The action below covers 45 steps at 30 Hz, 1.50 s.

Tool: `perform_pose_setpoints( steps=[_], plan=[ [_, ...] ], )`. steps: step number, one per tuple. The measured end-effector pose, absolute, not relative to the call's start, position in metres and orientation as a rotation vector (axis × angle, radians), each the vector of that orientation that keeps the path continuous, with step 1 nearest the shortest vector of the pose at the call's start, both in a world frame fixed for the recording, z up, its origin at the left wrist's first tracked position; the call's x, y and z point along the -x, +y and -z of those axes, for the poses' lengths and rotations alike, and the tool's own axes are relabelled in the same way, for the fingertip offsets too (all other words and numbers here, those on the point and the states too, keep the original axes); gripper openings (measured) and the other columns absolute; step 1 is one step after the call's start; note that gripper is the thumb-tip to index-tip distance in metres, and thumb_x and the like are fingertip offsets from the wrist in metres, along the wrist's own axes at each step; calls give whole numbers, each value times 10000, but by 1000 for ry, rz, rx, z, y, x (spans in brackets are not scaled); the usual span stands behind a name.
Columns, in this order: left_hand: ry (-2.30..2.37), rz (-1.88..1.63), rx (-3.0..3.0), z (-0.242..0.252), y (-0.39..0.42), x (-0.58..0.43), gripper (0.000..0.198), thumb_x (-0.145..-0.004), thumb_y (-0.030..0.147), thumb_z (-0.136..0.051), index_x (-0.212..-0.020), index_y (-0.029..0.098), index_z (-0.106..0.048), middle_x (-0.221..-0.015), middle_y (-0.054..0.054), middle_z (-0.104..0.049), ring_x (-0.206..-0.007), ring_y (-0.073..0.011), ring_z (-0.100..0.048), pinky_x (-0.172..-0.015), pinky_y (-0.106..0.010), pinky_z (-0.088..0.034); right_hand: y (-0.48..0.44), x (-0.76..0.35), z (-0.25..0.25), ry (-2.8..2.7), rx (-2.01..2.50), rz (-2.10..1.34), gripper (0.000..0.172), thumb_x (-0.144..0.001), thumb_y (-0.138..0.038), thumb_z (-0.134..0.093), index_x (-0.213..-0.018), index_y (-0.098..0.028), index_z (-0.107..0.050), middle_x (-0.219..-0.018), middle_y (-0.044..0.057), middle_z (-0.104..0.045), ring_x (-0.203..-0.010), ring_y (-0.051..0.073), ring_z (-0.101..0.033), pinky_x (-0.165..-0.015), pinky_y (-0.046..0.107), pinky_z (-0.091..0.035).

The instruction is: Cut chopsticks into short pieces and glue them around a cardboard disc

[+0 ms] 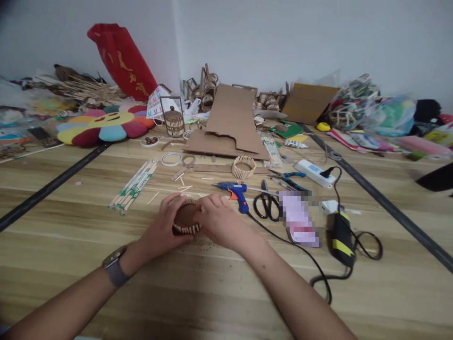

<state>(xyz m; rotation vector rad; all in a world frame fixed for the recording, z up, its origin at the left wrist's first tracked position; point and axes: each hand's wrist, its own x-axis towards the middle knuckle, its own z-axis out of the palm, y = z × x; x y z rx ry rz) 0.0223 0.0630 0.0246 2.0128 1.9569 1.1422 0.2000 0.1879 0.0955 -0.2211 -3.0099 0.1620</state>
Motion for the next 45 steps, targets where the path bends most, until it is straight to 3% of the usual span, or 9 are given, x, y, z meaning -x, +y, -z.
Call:
perform_pose_setpoints(
  steps=[14,20,23,32,45],
  plan=[
    [2015,-1131,-1979,-28,66,-30,994,-698,208,-832,-1480,298,-224,-1489,-182,-264,-1410,-385,-330,-1119,-614,-382,184,-192,-84,-3042,217,-30,108,-891,-188,-666,-992,-190,-705,-1214,112,-596,-1115,279,-456,-923,412,-380],
    [1951,-1140,-2053,-28,66,-19,1020,-694,190,-827,-1495,296,-204,-1481,-179,-280,-1418,-382,-318,-1134,-611,-364,193,-201,-94,-2883,252,-244,227,-876,-262,-709,-1094,-201,-687,-1216,111,-613,-1089,274,-485,-907,408,-390],
    [1947,-1134,-2065,-26,66,-14,1060,-682,203,-848,-1507,310,-192,-1481,-172,-294,-1409,-383,-331,-1132,-621,-362,192,-201,-98,-2836,263,-339,191,-884,-278,-706,-1057,-198,-697,-1146,101,-651,-1066,272,-497,-906,410,-386],
    [1880,-1152,-2042,-22,67,-12,1033,-706,263,-851,-1513,316,-209,-1482,-165,-316,-1407,-386,-338,-1135,-628,-359,168,-184,-76,-2915,154,-237,305,-937,-147,-570,-1238,-177,-613,-1106,119,-711,-1133,275,-495,-931,395,-328],
    [1874,-1150,-2013,-23,67,-14,1023,-706,265,-860,-1501,321,-219,-1479,-165,-308,-1403,-387,-351,-1126,-620,-384,171,-183,-62,-2825,165,-408,256,-891,-72,-548,-1114,-166,-629,-1068,98,-735,-1056,252,-538,-922,386,-278]
  ],
)
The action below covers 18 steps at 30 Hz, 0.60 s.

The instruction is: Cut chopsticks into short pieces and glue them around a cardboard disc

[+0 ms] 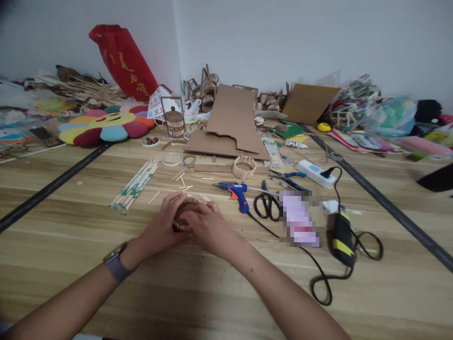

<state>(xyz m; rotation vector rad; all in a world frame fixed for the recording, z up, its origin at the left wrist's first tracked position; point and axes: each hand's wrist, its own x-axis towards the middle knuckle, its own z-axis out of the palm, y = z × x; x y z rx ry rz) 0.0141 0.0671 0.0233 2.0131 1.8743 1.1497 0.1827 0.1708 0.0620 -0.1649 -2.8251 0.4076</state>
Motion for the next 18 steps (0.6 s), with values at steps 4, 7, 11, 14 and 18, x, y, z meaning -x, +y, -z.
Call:
perform_pose_setpoints(
  steps=[4,7,11,14,18],
  plan=[
    [1886,-1187,-2030,-25,67,-17,1042,-696,284,-868,-1502,331,-210,-1470,-161,-319,-1398,-392,-368,-1126,-623,-385,172,-183,-62,-2810,141,-408,245,-872,-82,-568,-1091,-173,-631,-1062,86,-731,-1035,250,-534,-900,385,-270],
    [1918,-1220,-2024,-26,66,-21,1013,-719,288,-849,-1506,332,-212,-1473,-156,-322,-1405,-381,-364,-1146,-615,-361,172,-183,-62,-2800,145,-416,239,-874,-93,-569,-1087,-184,-631,-1051,75,-732,-1026,247,-533,-904,389,-264],
    [1950,-1255,-2008,-23,66,-26,977,-732,297,-835,-1502,300,-235,-1469,-170,-322,-1405,-376,-359,-1145,-617,-349,172,-182,-62,-2794,166,-425,219,-898,-106,-546,-1081,-188,-634,-1036,85,-732,-1019,247,-536,-909,394,-269],
    [1961,-1252,-2003,-22,66,-27,933,-759,283,-808,-1504,280,-246,-1480,-177,-310,-1411,-367,-353,-1146,-607,-349,172,-183,-62,-2792,177,-442,219,-898,-102,-545,-1077,-188,-638,-1033,96,-731,-1026,250,-540,-921,400,-275],
    [1959,-1217,-2004,-22,67,-27,932,-771,265,-793,-1512,289,-227,-1487,-175,-295,-1410,-360,-354,-1140,-594,-365,172,-183,-64,-2802,175,-473,222,-899,-98,-547,-1081,-181,-643,-1043,104,-728,-1021,250,-545,-920,403,-286]
  ],
)
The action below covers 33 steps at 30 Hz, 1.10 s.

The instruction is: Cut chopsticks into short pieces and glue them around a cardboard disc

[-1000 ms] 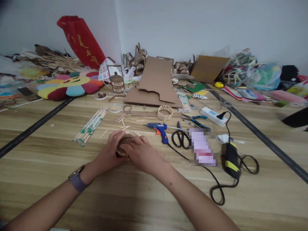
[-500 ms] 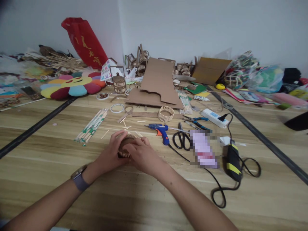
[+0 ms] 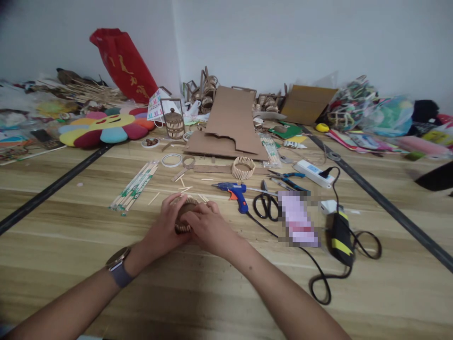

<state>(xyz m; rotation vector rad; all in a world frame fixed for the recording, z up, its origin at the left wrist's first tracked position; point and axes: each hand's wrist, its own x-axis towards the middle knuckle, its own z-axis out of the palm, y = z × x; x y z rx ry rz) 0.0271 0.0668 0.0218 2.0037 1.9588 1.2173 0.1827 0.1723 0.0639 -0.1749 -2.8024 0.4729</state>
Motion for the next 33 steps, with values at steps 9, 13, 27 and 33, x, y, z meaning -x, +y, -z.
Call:
perform_pose_setpoints(
  steps=[9,13,27,33],
  plan=[
    [2008,-1154,-1971,-25,67,-29,914,-755,231,-767,-1497,280,-235,-1480,-174,-288,-1416,-376,-338,-1144,-601,-358,176,-189,-85,-2755,210,-509,245,-860,-175,-629,-1096,-214,-677,-1059,72,-714,-1026,243,-573,-922,376,-370],
    [2046,-1119,-1939,-29,65,-31,944,-716,171,-775,-1492,286,-249,-1474,-165,-303,-1423,-379,-331,-1154,-600,-347,208,-207,-102,-2536,762,-394,221,-951,-257,-500,-1023,-161,-685,-1002,122,-710,-938,260,-615,-834,370,-430],
    [2070,-1153,-1955,-24,65,-25,962,-696,158,-784,-1492,284,-259,-1479,-170,-329,-1415,-376,-345,-1148,-619,-339,242,-223,-86,-2640,1645,-298,259,-882,-313,-551,-906,-130,-732,-897,173,-754,-804,282,-696,-654,313,-419],
    [2129,-1159,-1922,-26,64,-20,969,-696,143,-789,-1494,279,-255,-1478,-168,-316,-1412,-364,-343,-1163,-598,-325,248,-234,-95,-2458,1497,-506,240,-876,-297,-483,-948,-159,-665,-852,96,-721,-757,219,-645,-649,288,-426]
  ],
)
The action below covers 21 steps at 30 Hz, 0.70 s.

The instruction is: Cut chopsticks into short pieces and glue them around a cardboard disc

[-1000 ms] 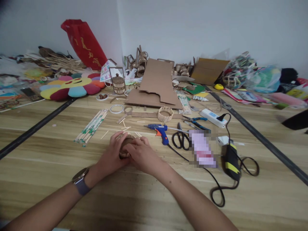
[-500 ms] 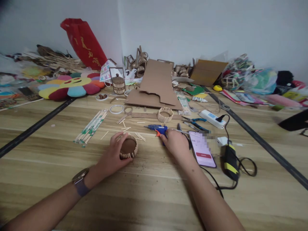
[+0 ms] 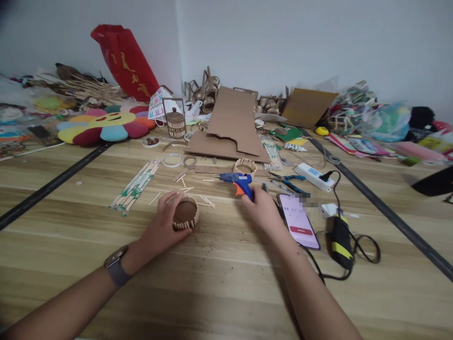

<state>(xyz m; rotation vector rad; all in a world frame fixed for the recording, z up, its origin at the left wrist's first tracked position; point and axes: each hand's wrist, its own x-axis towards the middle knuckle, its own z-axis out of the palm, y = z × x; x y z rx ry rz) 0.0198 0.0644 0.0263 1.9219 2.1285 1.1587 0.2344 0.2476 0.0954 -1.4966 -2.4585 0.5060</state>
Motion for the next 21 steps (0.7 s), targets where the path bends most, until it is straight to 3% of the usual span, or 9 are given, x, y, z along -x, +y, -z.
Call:
perform_pose_setpoints(
  steps=[3,5,10,16,18,21],
  plan=[
    [2159,-1164,-1907,-26,65,-19,975,-703,153,-790,-1495,298,-241,-1480,-159,-303,-1410,-364,-342,-1162,-604,-323,242,-239,-96,-2176,1207,-1079,211,-814,-370,-571,-913,-189,-612,-797,44,-682,-727,194,-617,-671,292,-463],
    [2176,-1158,-1903,-26,65,-19,970,-712,164,-790,-1495,307,-235,-1479,-155,-298,-1410,-365,-341,-1159,-608,-324,234,-241,-96,-1993,1014,-1454,277,-740,-408,-683,-901,-197,-602,-769,10,-650,-701,169,-597,-674,284,-473],
    [2246,-1158,-1876,-26,64,-18,965,-712,150,-793,-1487,300,-238,-1457,-153,-303,-1393,-361,-352,-1153,-603,-334,218,-242,-91,-1716,939,-2034,402,-558,-408,-849,-804,-181,-627,-684,-14,-608,-606,128,-549,-579,252,-433],
    [2280,-1176,-1841,-27,64,-16,980,-722,165,-787,-1502,322,-214,-1451,-140,-288,-1389,-371,-337,-1129,-612,-367,206,-235,-78,-1793,918,-2033,251,-626,-360,-801,-694,-160,-665,-613,-14,-592,-496,88,-454,-478,232,-355],
    [2288,-1181,-1841,-27,64,-16,978,-722,173,-787,-1504,321,-219,-1446,-140,-295,-1387,-369,-338,-1130,-607,-368,203,-234,-75,-1938,900,-1881,243,-680,-379,-765,-765,-158,-710,-677,10,-657,-543,115,-519,-531,255,-431],
    [2303,-1170,-1832,-26,64,-16,963,-725,183,-786,-1503,309,-232,-1445,-144,-306,-1378,-363,-354,-1124,-600,-376,200,-234,-69,-2207,846,-1598,280,-753,-421,-716,-918,-198,-749,-898,45,-759,-775,201,-658,-739,349,-543]
  ],
)
